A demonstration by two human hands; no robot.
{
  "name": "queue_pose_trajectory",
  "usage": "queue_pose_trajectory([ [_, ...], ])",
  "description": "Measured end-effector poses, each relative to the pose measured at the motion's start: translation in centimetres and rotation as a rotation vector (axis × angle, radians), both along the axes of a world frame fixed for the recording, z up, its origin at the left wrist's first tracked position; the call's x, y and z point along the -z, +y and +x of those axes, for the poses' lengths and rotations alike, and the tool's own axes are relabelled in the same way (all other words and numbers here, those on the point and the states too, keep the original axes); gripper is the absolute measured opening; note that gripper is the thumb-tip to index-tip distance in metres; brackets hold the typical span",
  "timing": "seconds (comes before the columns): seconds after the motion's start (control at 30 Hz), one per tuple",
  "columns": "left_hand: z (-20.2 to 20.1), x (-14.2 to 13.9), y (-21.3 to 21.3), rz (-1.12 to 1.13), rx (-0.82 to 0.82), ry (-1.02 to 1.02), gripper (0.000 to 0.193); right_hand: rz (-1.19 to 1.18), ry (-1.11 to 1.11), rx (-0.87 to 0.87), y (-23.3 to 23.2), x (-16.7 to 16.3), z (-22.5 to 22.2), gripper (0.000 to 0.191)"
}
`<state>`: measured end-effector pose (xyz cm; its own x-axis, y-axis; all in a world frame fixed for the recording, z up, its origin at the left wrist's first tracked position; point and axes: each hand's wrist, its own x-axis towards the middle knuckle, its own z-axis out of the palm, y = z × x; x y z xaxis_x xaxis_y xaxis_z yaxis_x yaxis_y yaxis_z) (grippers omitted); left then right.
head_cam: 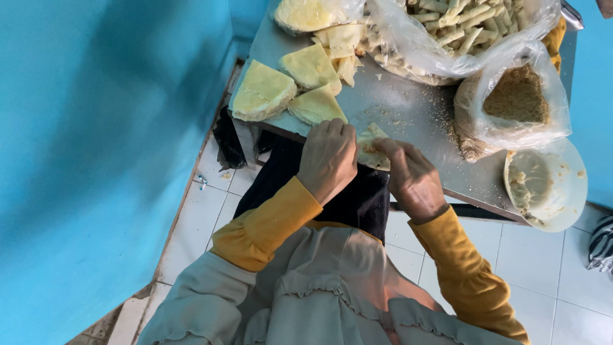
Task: The person sits at a table and shapes small triangular pieces of dough by hand, pinching and folding each piece over a filling. Shaped pieces are set on the table next to a plastic bag of rolled dough sticks and a plate with dough residue.
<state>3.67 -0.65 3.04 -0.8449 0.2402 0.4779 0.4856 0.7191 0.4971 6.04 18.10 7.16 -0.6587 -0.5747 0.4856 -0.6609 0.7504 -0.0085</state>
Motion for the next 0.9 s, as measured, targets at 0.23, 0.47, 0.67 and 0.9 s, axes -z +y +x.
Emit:
queue_pose_trajectory([
  [0.23,0.5,-0.4,0.4,0.117,0.025,0.023,0.009,-0.240,-0.265,0.256,1.7,0.6,-0.4,0.028],
  [0.47,1.3,-1.1,0.3,0.357,0.136,-0.086,0.016,-0.167,-0.323,0.247,1.6,0.1,-0.8,0.043],
  [0.67,1.7,-0.5,-0.1,0.513,0.210,-0.091,0.022,-0.313,-0.506,0.152,1.7,-0.7,-0.8,0.051],
  [0.9,1.5,0.1,-0.4,0.536,0.266,-0.073,0.024,-0.425,-0.557,0.057,0.8,-1.1,-0.8,0.047],
])
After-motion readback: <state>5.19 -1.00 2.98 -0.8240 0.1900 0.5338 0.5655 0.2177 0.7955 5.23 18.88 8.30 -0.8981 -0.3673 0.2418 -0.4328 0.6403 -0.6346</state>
